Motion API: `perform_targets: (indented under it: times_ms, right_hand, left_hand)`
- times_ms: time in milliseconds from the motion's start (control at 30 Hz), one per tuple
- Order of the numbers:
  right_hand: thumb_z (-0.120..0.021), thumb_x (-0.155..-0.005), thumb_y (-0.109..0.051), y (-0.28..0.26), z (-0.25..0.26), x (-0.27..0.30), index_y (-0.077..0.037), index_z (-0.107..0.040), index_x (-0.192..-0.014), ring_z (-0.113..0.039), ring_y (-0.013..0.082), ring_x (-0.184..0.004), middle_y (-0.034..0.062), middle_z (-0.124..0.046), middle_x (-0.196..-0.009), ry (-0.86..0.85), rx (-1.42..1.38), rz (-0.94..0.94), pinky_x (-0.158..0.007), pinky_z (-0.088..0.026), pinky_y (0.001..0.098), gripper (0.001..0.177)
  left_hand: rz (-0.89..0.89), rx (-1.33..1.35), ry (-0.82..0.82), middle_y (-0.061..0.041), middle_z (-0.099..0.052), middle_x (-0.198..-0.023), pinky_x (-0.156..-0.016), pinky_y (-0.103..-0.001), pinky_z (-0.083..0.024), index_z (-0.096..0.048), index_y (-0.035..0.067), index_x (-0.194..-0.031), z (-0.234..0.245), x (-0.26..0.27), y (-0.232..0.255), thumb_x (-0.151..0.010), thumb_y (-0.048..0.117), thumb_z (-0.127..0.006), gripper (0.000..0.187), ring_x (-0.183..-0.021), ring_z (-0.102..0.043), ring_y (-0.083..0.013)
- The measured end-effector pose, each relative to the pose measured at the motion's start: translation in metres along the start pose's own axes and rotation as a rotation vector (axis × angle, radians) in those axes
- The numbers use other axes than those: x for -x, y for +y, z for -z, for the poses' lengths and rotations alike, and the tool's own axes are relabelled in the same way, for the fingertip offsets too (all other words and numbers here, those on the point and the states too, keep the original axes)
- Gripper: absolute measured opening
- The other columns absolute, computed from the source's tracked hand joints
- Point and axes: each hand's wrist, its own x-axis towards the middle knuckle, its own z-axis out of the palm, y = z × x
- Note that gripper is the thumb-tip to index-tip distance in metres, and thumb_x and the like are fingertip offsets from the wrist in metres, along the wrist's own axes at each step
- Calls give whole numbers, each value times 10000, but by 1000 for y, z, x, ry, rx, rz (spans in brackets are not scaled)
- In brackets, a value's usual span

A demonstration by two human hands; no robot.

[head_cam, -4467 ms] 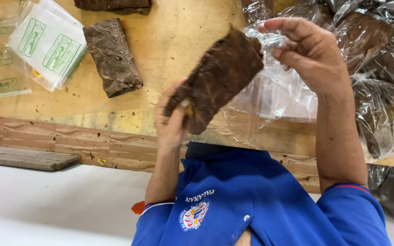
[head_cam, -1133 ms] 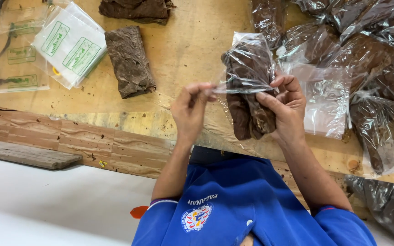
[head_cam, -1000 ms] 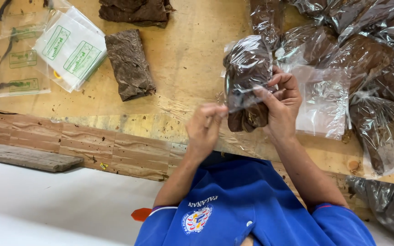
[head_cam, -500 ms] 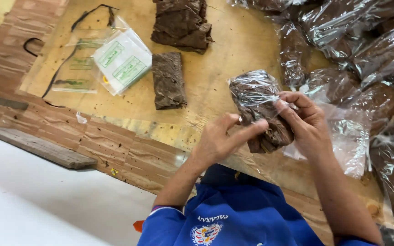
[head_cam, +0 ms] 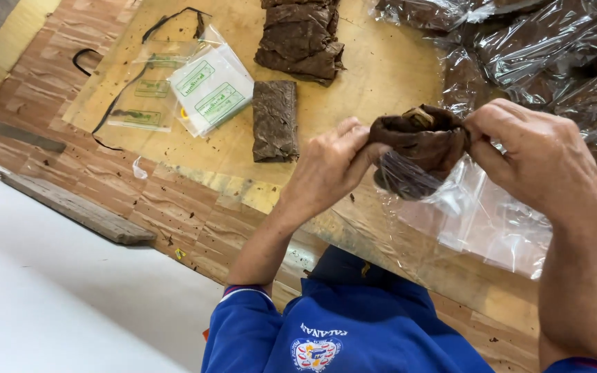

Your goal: The person places dried leaf bundles into clear plastic bags on a wooden table, seals each bag, and sets it aside. The process is repeated for several bundles.

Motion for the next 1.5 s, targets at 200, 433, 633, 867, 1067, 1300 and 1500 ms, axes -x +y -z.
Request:
perform_targets:
  times_ms: [200,433,633,867,1067,1300,1500]
  right_hand:
    - [-682,-981,60,-6,10,-10,64,-741,-1084,-724,260,-845,183,-725,-1072,22,-140,267,-767,-650,367,119]
    - [-840,-948,-72,-4,0,-5,48,-796,-1033,-767,312,-971,230,-770,-1078,162,-59,365,-820,-677,381,153]
    - [-746,-1011,-51,2,0,-12,101,-748,-1010,-670,395,-1063,298,-683,-1212,297,-470,355,-954,-506,505,152]
    - [-591,-1083,-118,-16,-33,-23,7,-557,-1063,-580,362,-1413,222,-552,-1470,512,-988,142,-1197,-561,457,132]
    - [-508,-1034,-200,-32,-48,-36,-107,-444,-939,-725,283,-1122,124,-695,-1171,695,-1313,-15,-965,-680,420,148]
    - [-636,-915,-322,-29,-85,-27,-139,-511,-1091,-581,226,-1105,51,-549,-1114,813,-1465,-27,-1082,-532,380,283]
    - [-607,-922,-275,-21,-71,-11,-155,-584,-872,-699,238,-989,24,-684,-940,620,-1332,57,-965,-641,398,132]
  left_hand:
    - [72,113,38,-46,-589,-808,-518,-303,-472,-612,53,-904,-2,-13,-20,-1029,458,-478,445,-655,-548,-148]
    - [207,445,143,-29,-644,-677,-426,-213,-509,-666,69,-816,7,-19,-6,-1000,407,-587,393,-544,-629,-112]
    - [134,398,113,-5,-570,-661,-539,-224,-421,-572,87,-693,23,-19,2,-1013,363,-629,426,-580,-547,-77]
    - [-103,280,-15,-46,-603,-782,-503,-266,-427,-636,53,-809,10,-14,-12,-1035,375,-580,398,-640,-553,-129]
    - [-199,289,-61,-59,-617,-890,-626,-241,-602,-661,1,-914,14,-15,-6,-838,334,-833,382,-700,-627,-128]
    - [-233,271,364,-20,-671,-838,-625,-244,-491,-756,90,-944,29,-11,16,-867,200,-842,159,-719,-575,-99]
    - [-370,391,347,10,-644,-1178,-946,-298,-536,-722,181,-1002,37,-24,4,-935,253,-792,122,-1121,-615,-143]
